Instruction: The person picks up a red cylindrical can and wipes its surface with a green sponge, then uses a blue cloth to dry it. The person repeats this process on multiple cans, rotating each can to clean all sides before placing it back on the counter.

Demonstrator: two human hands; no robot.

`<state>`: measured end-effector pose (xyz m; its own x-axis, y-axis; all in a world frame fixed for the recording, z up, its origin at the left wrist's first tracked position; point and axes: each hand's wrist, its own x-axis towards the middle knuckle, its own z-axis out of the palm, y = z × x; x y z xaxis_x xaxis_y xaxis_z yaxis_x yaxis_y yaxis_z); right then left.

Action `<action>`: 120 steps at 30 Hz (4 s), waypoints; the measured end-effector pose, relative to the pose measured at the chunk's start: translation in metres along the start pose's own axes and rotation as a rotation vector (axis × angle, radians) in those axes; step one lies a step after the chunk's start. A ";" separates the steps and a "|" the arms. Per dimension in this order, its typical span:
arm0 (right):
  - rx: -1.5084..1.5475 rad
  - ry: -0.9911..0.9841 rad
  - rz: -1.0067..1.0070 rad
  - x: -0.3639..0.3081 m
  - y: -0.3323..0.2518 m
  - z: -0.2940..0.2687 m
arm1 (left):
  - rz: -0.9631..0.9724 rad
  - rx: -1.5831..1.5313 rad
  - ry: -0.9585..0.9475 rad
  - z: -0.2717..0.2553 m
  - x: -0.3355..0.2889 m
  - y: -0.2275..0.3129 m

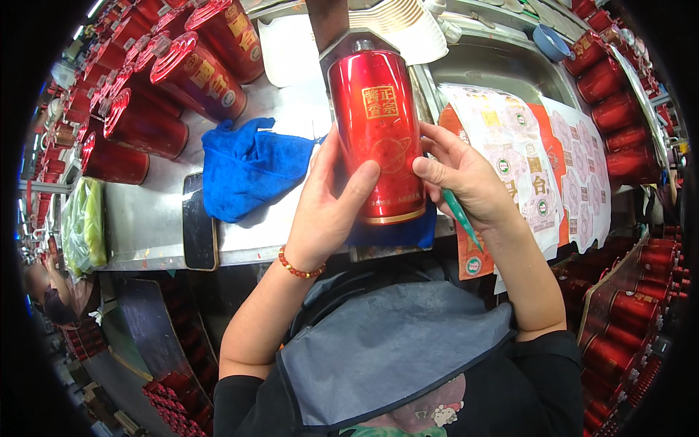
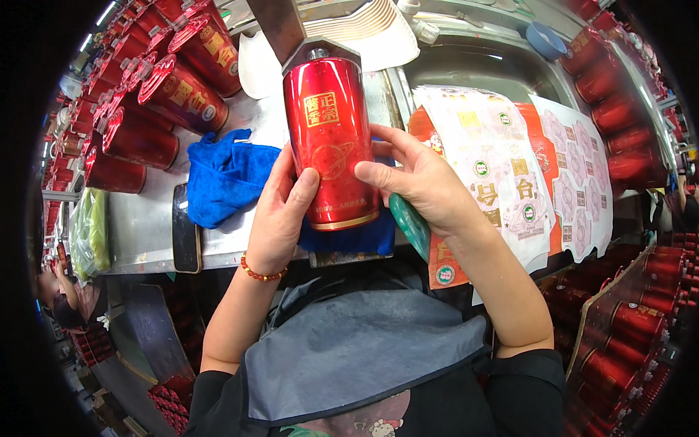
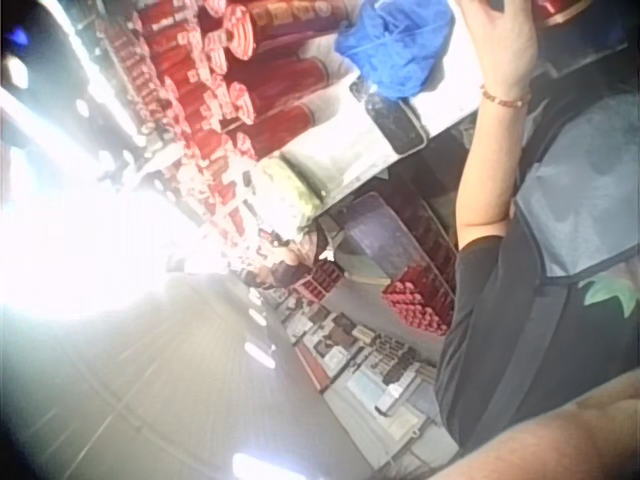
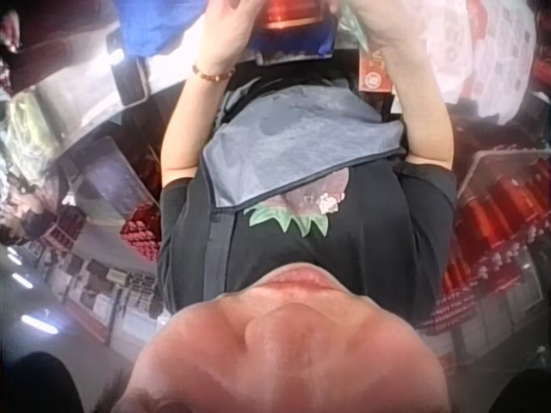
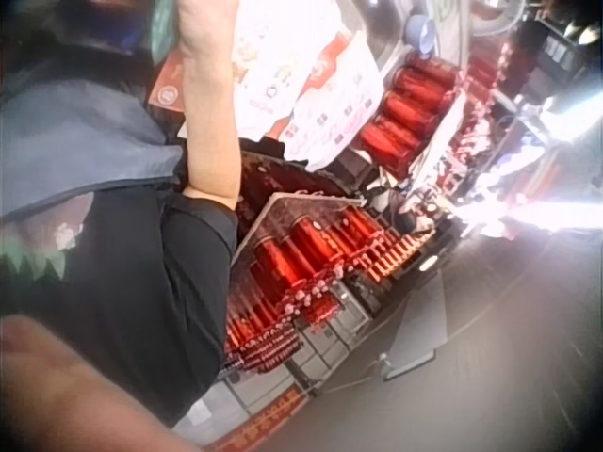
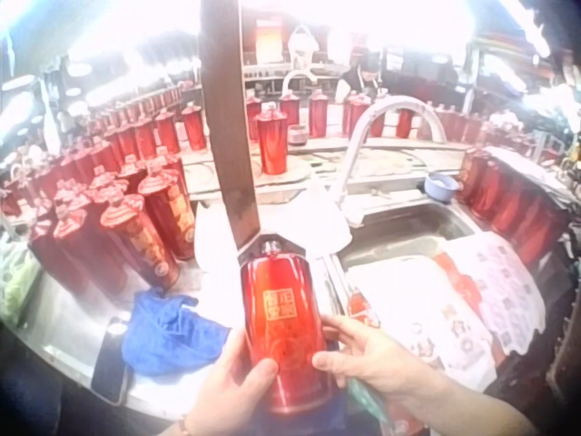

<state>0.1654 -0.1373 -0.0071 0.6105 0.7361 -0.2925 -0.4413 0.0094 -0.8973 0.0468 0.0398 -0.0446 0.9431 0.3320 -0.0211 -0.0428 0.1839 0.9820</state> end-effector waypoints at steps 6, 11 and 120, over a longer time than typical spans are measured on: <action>-0.010 -0.017 -0.015 0.001 0.001 -0.003 | 0.005 0.030 0.011 0.001 -0.001 0.001; -0.263 0.367 -0.162 0.029 -0.025 -0.049 | 0.016 0.080 0.015 0.001 0.001 0.001; -1.323 -0.415 -0.890 -0.026 -0.057 0.030 | 0.425 0.694 -0.105 -0.020 -0.013 0.001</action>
<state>0.1549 -0.1363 0.0615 0.0462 0.9375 0.3449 0.8959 0.1138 -0.4294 0.0280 0.0540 -0.0471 0.9198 0.1492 0.3630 -0.2225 -0.5636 0.7955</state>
